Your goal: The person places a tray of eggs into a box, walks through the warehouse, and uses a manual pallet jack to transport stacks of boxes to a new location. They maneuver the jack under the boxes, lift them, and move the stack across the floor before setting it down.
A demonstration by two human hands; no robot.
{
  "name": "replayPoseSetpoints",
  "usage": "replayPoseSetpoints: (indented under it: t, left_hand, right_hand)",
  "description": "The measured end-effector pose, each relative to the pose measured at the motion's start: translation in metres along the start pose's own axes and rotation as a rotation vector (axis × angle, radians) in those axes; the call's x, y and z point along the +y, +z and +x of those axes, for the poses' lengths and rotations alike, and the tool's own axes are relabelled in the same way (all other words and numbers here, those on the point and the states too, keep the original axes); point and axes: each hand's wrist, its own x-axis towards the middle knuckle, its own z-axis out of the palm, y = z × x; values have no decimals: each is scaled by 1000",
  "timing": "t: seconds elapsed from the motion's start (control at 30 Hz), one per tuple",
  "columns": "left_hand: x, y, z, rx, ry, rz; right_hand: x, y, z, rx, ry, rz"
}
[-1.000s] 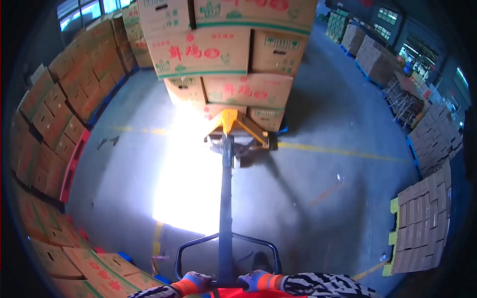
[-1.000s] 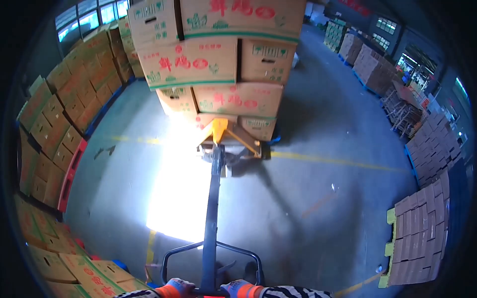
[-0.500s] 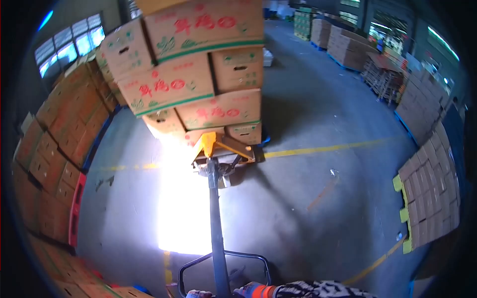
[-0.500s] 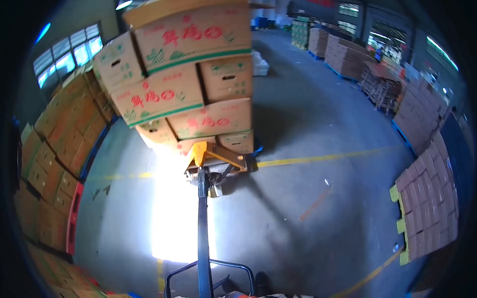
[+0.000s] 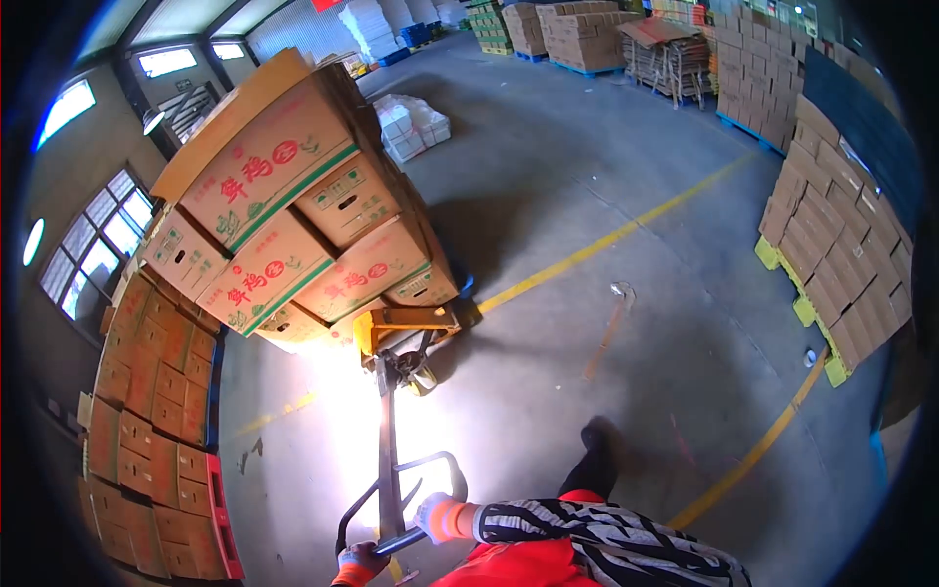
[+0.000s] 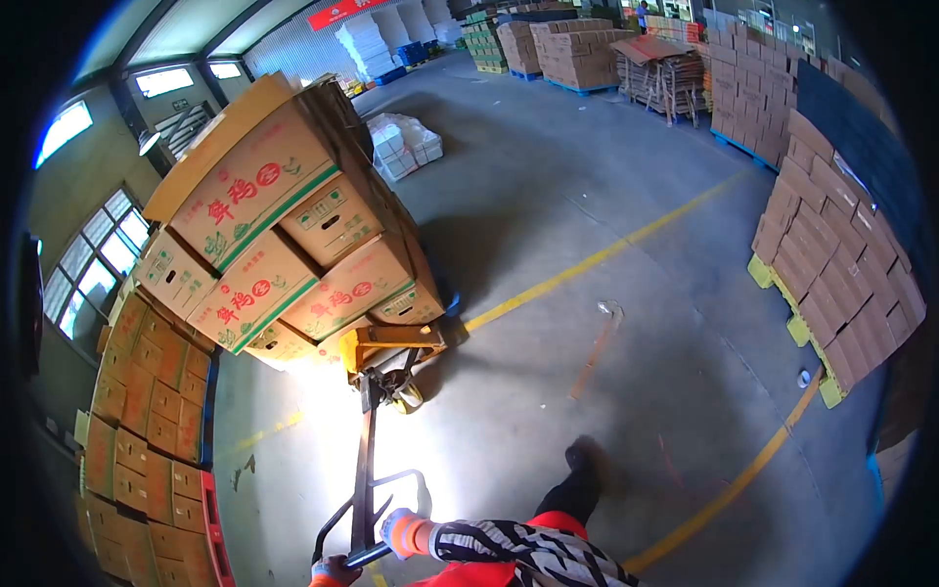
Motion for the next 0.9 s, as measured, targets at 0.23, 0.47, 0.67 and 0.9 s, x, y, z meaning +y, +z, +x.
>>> replayPoseSetpoints:
  t: [0.23,0.47,0.67,0.9]
  left_hand:
    - [204,-54,-10,127,-198,-201]
    - [309,-74,25,74,-340,-264]
    - [330,-69,35,151,-353,-287]
    - [384,-64,67,174,-361,-241]
  right_hand:
    - [147,-36,-87,21,-11,-114]
    - [236,-93,-153,-42,-87,-260]
    - [264,-78,-147,18,-116,-244]
    - [325,-79,-163,74,-120,-238]
